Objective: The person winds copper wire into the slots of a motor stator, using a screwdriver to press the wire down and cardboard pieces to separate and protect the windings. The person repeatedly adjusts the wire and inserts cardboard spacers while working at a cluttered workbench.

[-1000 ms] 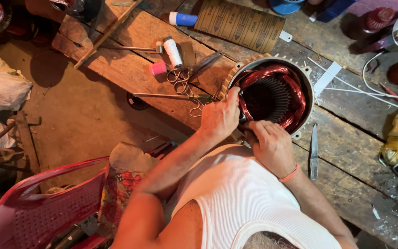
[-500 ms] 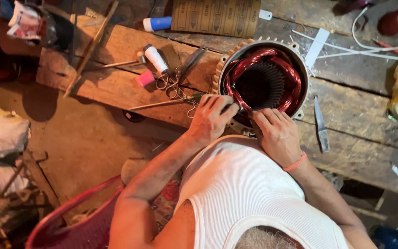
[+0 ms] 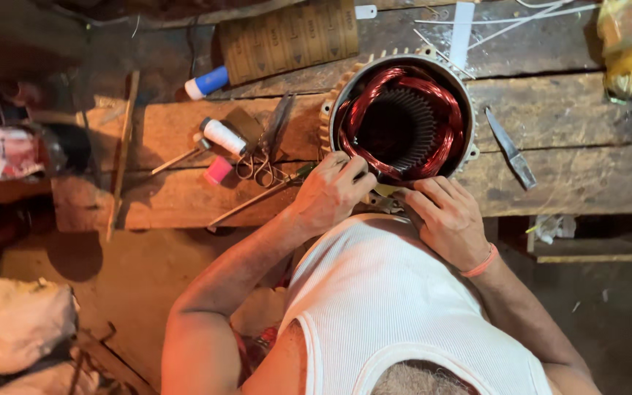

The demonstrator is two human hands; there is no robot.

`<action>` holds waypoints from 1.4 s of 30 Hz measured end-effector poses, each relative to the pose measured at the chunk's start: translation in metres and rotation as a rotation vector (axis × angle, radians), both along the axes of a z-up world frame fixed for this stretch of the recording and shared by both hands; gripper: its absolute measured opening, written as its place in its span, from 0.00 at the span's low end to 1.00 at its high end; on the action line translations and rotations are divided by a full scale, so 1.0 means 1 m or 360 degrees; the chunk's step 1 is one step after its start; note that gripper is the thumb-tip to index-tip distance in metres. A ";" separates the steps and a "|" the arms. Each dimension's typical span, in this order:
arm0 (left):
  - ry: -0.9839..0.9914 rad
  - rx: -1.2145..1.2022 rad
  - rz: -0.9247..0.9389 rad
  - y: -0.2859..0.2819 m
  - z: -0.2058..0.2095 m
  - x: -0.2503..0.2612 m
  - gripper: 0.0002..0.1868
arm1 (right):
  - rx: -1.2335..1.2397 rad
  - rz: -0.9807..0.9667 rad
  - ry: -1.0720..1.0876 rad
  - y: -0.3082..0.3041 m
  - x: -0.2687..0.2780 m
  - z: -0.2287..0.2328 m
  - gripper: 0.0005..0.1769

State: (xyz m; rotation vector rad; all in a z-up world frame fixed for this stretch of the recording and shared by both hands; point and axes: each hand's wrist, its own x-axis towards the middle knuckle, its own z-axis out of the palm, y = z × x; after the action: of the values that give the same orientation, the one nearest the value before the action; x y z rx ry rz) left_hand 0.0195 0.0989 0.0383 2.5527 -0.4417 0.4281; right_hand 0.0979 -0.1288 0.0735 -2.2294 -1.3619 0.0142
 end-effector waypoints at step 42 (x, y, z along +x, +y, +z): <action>-0.0115 -0.0283 -0.0405 0.003 -0.035 0.004 0.19 | -0.1173 0.0592 -0.0053 0.017 0.097 -0.016 0.25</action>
State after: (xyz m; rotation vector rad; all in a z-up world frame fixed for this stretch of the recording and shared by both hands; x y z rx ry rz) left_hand 0.0237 0.1020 0.0035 2.2781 -0.7123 0.4448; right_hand 0.1952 -0.1116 0.0579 -2.4817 -2.0060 0.7175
